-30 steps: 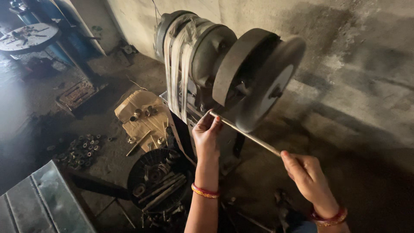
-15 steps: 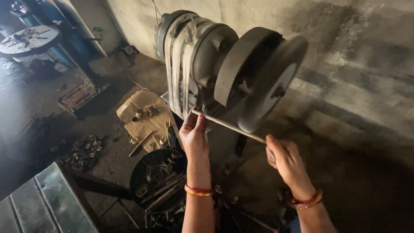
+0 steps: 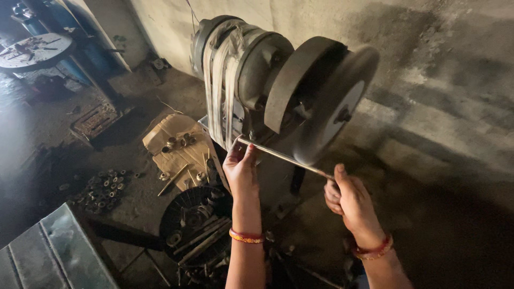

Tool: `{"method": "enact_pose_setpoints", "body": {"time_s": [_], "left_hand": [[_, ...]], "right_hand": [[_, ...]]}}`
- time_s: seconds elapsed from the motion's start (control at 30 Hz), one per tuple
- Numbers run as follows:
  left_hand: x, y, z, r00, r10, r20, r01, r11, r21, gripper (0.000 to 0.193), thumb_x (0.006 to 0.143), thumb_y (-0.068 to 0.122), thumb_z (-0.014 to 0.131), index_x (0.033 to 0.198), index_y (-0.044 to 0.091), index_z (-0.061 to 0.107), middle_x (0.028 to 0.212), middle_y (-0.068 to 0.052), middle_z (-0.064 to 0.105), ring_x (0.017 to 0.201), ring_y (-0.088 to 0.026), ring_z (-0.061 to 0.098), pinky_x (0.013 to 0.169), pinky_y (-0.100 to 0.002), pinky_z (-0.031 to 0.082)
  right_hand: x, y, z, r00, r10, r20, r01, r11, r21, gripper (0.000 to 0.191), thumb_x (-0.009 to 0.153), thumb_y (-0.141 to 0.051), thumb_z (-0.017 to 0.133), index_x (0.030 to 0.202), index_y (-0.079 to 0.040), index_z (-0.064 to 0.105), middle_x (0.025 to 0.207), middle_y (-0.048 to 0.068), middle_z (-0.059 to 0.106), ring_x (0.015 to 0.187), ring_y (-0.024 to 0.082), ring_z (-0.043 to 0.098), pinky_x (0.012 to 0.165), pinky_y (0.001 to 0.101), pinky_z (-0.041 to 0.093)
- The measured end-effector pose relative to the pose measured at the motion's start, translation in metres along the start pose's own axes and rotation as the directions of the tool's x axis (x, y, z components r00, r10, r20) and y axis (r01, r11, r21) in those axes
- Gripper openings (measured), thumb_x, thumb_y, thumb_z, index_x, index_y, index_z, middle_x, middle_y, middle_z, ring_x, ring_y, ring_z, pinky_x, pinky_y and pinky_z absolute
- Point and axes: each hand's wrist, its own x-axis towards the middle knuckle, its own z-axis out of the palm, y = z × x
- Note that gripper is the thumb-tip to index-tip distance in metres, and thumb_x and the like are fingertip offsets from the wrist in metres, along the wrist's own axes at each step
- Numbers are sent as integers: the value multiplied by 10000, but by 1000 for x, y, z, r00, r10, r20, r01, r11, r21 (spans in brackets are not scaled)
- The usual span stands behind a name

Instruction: The person holds a threaded metal rod against a rotating grinding wheel to smooth its surface. They repeatedly reposition the rod and grind different sections, then place the finished rod into a nearby container and pick up another rod to continue.

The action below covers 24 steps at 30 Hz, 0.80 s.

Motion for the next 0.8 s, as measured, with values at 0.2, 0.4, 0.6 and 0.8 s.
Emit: {"method": "enact_pose_setpoints", "body": {"time_s": [0.2,0.4,0.6,0.8], "left_hand": [[-13,-16,12,1000,-12,-12,14,986,164,389,900,-26,748,1284,-43,686,1039,-65,735,875,-106,655,781,-243,525],[-25,-28,23,993,-120,6,118,985,123,410,875,-23,755,1275,-49,672,1039,-71,739,871,-120,675,775,-259,548],[-24,-29,24,993,-113,-34,115,990,85,425,881,-31,751,1295,-44,658,987,-52,721,824,-107,644,721,-245,515],[-8,-11,15,999,-8,-35,9,999,51,395,895,-19,762,1275,-35,654,937,-52,709,749,-132,634,631,-274,497]], "right_hand": [[-19,0,-25,1000,-14,18,14,1000,2,636,1051,-531,410,567,-120,364,477,-27,315,385,105,300,375,286,233],[-35,-9,-51,997,-10,71,19,992,-121,604,1056,-477,397,575,-112,389,464,-24,307,380,106,278,360,299,249],[-34,-13,-44,995,-15,97,23,996,-91,643,1046,-549,379,572,-114,375,478,-15,328,403,101,302,375,293,255],[-12,-11,-18,979,-16,204,7,999,43,666,1021,-624,338,571,-135,327,496,-32,303,398,101,295,376,276,230]]}}
